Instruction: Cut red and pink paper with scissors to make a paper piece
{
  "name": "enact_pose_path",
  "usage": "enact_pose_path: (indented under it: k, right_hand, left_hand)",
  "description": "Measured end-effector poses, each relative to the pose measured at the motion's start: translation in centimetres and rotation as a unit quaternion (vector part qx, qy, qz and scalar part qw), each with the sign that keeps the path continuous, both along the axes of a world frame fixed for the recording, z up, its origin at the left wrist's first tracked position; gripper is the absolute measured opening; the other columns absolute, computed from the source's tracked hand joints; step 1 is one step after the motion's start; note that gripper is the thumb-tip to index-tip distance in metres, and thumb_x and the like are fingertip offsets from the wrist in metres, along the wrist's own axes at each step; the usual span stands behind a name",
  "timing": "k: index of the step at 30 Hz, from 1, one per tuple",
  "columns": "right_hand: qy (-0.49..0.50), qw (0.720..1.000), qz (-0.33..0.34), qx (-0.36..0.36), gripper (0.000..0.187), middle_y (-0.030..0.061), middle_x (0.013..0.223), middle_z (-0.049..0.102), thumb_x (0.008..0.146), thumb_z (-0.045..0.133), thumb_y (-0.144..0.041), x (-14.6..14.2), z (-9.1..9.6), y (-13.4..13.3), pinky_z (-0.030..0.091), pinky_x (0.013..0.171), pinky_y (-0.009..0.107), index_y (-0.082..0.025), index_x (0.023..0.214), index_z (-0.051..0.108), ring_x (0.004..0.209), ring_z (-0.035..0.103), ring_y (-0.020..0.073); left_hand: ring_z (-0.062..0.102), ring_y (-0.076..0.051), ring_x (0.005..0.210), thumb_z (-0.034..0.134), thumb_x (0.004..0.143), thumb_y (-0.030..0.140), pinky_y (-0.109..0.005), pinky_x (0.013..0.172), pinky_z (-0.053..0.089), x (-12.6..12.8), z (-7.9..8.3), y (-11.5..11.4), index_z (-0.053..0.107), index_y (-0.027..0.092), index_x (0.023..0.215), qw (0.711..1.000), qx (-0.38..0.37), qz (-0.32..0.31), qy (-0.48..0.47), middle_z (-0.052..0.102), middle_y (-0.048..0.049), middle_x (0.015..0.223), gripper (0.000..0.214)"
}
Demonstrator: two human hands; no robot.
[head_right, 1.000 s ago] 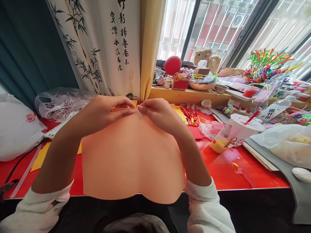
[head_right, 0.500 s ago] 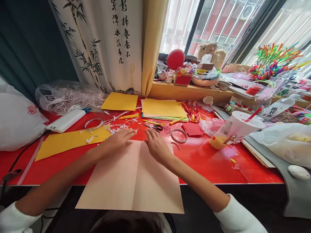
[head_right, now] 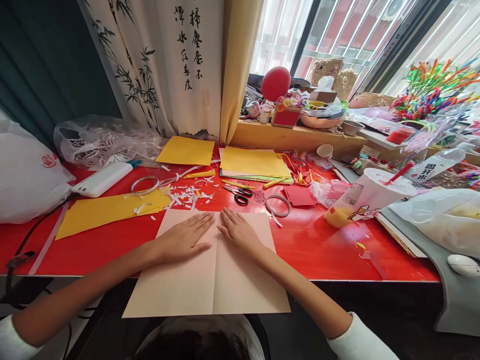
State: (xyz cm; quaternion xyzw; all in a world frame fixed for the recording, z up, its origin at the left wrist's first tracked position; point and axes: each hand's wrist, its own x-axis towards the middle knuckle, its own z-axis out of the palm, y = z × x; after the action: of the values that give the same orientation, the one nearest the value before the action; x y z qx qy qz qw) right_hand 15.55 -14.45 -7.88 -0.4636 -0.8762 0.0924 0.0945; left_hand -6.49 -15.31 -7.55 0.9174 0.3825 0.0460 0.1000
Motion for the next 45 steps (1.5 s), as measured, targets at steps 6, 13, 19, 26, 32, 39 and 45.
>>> enact_pose_path:
  k: [6,13,19,26,32,39,45]
  right_hand:
    - [-0.045,0.998,-0.014,0.033,0.058,0.0135,0.151,0.027,0.099,0.017,-0.038,-0.2,-0.8,-0.4,0.019,0.116,0.045,-0.006,0.145,0.029,0.142,0.023,0.0232]
    - [-0.076,0.996,-0.021,0.038,0.057,0.0078,0.153,0.023,0.099,0.017,-0.038,-0.3,-1.1,-0.2,0.017,0.117,0.042,-0.009,0.147,0.026,0.143,0.02,0.0186]
    - [-0.087,0.995,-0.021,0.041,0.057,0.007,0.153,0.022,0.099,0.016,-0.038,-0.4,-1.0,-0.3,0.017,0.117,0.041,-0.009,0.147,0.025,0.143,0.02,0.0192]
    - [-0.071,0.997,0.022,0.026,0.059,0.0074,0.154,0.021,0.099,0.015,-0.041,0.7,-0.9,1.1,0.018,0.117,0.043,-0.009,0.147,0.024,0.143,0.019,0.0198]
    - [-0.02,0.999,0.016,0.028,0.061,0.0155,0.153,0.022,0.098,0.018,-0.041,1.4,0.2,3.4,0.021,0.116,0.043,-0.003,0.146,0.026,0.143,0.018,0.0215]
    - [-0.045,0.999,-0.007,0.024,0.06,0.0135,0.153,0.023,0.099,0.017,-0.04,-0.9,-0.8,2.4,0.017,0.117,0.041,-0.004,0.146,0.027,0.143,0.019,0.0212]
    - [-0.068,0.997,-0.021,0.026,0.061,0.0118,0.154,0.02,0.099,0.014,-0.04,-0.9,-1.1,2.4,0.015,0.118,0.039,-0.004,0.147,0.022,0.143,0.017,0.0201]
  left_hand:
    - [0.021,-0.024,0.142,0.023,0.092,0.055,-0.04,0.117,0.02,0.7,0.3,-0.8,0.025,0.008,0.147,0.999,0.003,0.029,-0.015,0.021,-0.0147,0.153,0.072]
    - [0.019,-0.022,0.143,0.025,0.092,0.055,-0.037,0.118,0.017,1.5,0.2,-1.3,0.024,0.007,0.147,0.998,0.005,0.065,-0.014,0.021,-0.0121,0.154,0.073]
    - [0.021,-0.022,0.142,0.024,0.092,0.054,-0.038,0.118,0.018,2.1,0.0,-1.6,0.025,0.004,0.146,0.997,0.013,0.072,-0.012,0.022,-0.0135,0.153,0.074]
    - [0.019,-0.023,0.143,0.019,0.092,0.057,-0.038,0.117,0.017,1.5,0.1,-0.7,0.023,0.006,0.147,0.998,-0.004,0.058,-0.009,0.019,-0.0139,0.154,0.075]
    - [0.015,-0.023,0.144,0.017,0.093,0.057,-0.038,0.117,0.013,1.0,0.6,1.9,0.02,0.007,0.148,0.999,-0.019,0.036,0.034,0.017,-0.0137,0.155,0.075]
    - [0.019,-0.022,0.143,0.019,0.092,0.057,-0.036,0.117,0.014,1.2,-0.1,1.9,0.023,0.006,0.147,0.999,0.02,0.045,0.014,0.02,-0.0136,0.154,0.075]
    - [0.02,-0.021,0.143,0.019,0.092,0.057,-0.035,0.117,0.014,1.4,-0.3,1.8,0.026,0.007,0.146,0.998,0.028,0.054,-0.008,0.023,-0.0128,0.153,0.074]
